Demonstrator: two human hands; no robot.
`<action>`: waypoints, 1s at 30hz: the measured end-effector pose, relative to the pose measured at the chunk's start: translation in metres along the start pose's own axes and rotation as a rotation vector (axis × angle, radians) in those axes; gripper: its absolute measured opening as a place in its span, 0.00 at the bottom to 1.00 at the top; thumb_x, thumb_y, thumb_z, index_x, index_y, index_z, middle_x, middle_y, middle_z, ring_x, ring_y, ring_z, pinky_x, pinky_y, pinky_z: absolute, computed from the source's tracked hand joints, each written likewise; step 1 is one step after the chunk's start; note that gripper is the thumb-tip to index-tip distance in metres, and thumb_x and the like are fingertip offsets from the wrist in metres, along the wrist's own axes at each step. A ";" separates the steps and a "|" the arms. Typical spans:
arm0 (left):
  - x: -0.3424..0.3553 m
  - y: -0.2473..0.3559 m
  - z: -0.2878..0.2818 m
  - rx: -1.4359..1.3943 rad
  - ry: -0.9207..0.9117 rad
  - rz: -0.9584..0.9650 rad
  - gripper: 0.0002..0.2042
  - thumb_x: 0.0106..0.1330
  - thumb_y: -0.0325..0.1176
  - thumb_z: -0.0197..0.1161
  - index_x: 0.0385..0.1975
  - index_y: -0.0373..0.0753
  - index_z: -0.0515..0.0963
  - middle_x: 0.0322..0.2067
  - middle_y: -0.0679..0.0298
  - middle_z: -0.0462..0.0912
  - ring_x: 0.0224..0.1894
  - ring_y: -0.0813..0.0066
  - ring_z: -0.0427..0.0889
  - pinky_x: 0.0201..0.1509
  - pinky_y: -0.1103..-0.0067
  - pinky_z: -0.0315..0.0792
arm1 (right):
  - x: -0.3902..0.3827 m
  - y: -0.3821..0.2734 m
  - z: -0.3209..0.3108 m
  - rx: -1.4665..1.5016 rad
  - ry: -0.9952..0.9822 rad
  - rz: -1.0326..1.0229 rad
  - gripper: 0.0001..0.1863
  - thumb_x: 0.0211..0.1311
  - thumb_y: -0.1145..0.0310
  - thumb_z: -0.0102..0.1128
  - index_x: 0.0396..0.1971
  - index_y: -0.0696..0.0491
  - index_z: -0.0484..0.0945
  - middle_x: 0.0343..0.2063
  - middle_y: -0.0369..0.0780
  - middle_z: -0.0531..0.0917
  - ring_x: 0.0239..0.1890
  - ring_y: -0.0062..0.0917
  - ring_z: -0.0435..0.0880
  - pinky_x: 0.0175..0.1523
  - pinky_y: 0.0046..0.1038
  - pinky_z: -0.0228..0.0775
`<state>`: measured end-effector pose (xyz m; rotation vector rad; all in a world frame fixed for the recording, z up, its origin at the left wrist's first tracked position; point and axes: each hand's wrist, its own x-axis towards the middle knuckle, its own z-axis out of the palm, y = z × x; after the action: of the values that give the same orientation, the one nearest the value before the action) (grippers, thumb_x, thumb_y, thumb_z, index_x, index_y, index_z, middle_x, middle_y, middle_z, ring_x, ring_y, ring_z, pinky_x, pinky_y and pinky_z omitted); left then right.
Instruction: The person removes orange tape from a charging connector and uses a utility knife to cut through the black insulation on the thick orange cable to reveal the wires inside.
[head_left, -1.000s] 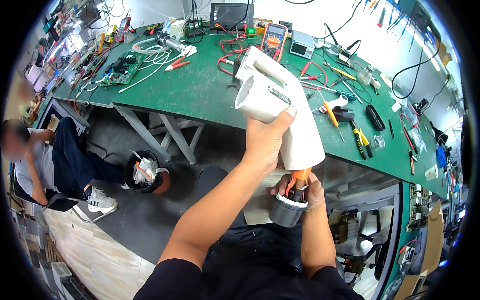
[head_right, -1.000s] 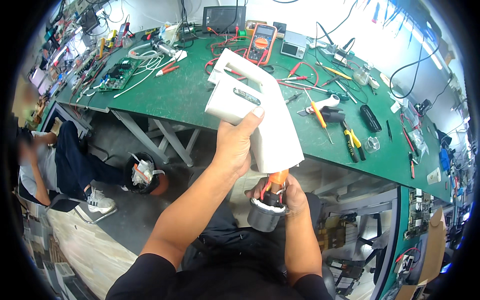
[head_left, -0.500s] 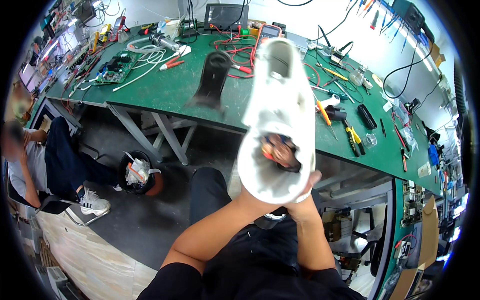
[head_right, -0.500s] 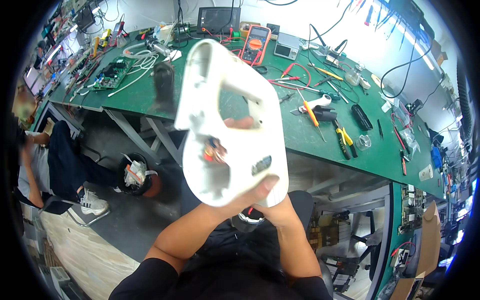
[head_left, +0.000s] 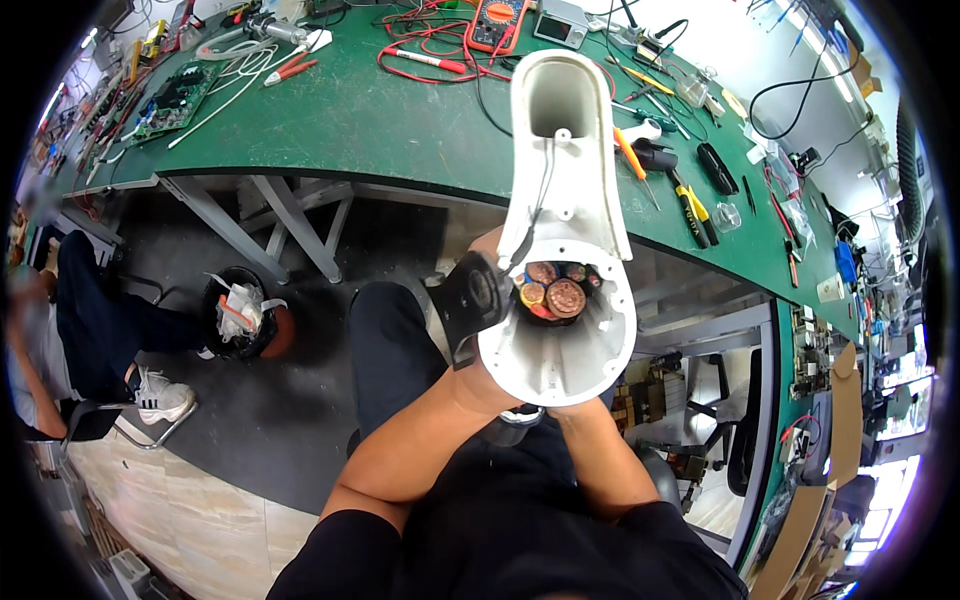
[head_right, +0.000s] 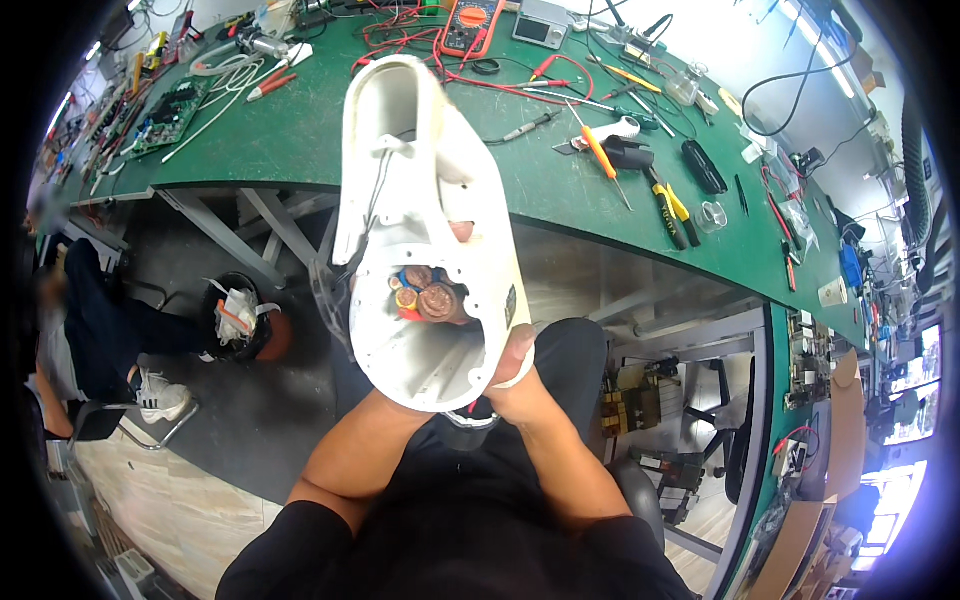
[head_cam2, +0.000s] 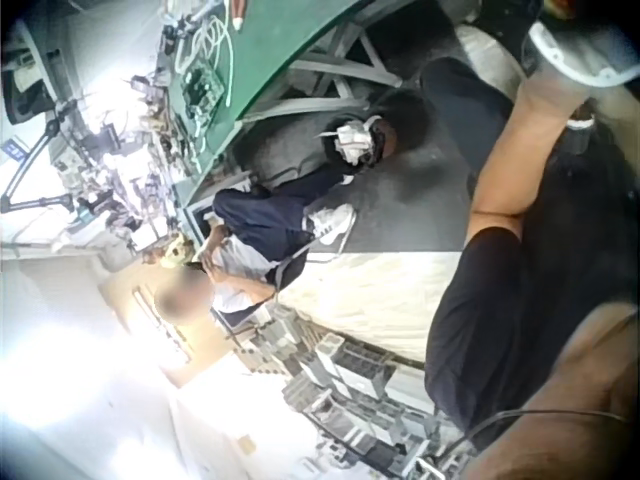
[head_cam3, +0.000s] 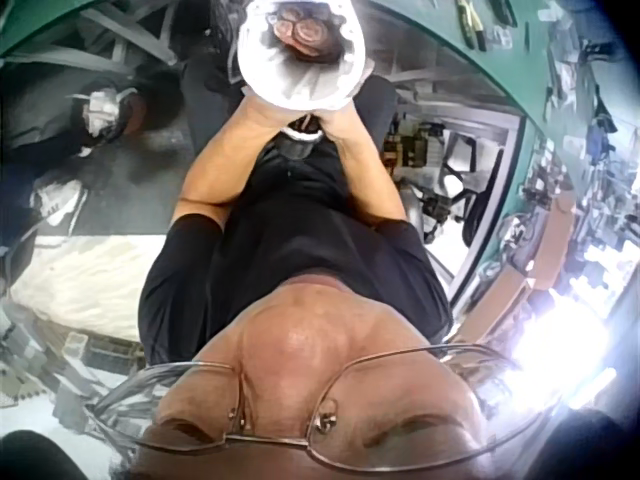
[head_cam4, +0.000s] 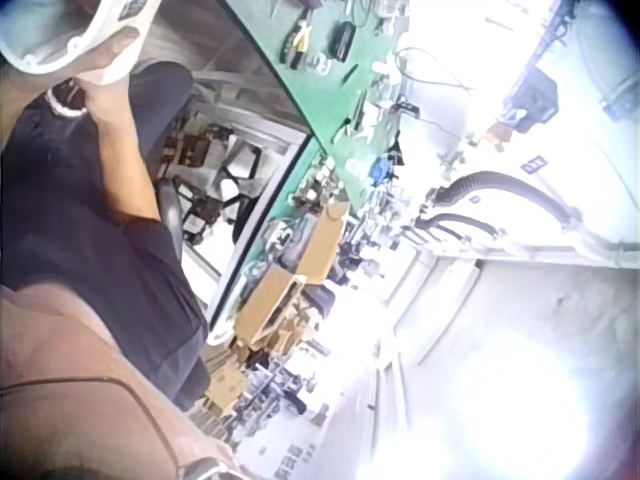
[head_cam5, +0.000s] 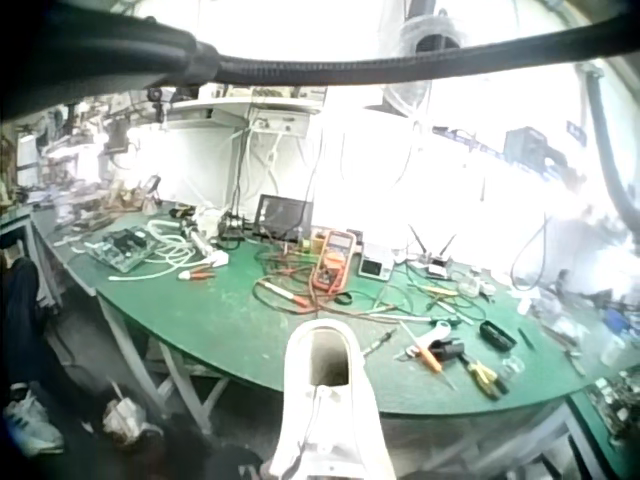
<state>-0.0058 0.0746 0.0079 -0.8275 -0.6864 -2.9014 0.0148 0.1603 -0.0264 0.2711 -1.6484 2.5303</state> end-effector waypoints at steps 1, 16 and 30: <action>0.007 0.006 -0.001 0.088 -0.022 -0.049 0.22 0.64 0.35 0.62 0.55 0.33 0.66 0.47 0.56 0.77 0.48 0.71 0.80 0.53 0.74 0.77 | -0.001 0.001 0.001 -0.011 0.005 -0.003 0.32 0.50 0.77 0.67 0.58 0.57 0.67 0.51 0.38 0.76 0.53 0.25 0.75 0.56 0.29 0.69; -0.014 0.010 -0.022 0.857 -0.032 0.267 0.36 0.47 0.30 0.77 0.57 0.32 0.68 0.54 0.52 0.72 0.51 0.65 0.79 0.57 0.73 0.72 | -0.004 0.006 -0.006 0.013 -0.037 0.060 0.30 0.52 0.77 0.65 0.57 0.57 0.67 0.50 0.38 0.76 0.52 0.25 0.76 0.55 0.29 0.70; -0.016 0.025 -0.002 0.784 0.023 0.013 0.30 0.58 0.24 0.67 0.60 0.32 0.61 0.52 0.53 0.74 0.54 0.68 0.78 0.59 0.73 0.73 | -0.041 0.031 0.006 -0.220 -0.016 0.068 0.27 0.54 0.76 0.62 0.56 0.57 0.68 0.49 0.38 0.76 0.51 0.25 0.76 0.53 0.29 0.70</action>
<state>0.0107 0.0504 0.0085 -0.6646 -1.6281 -2.2760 0.0494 0.1426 -0.0599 0.2185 -1.9535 2.3693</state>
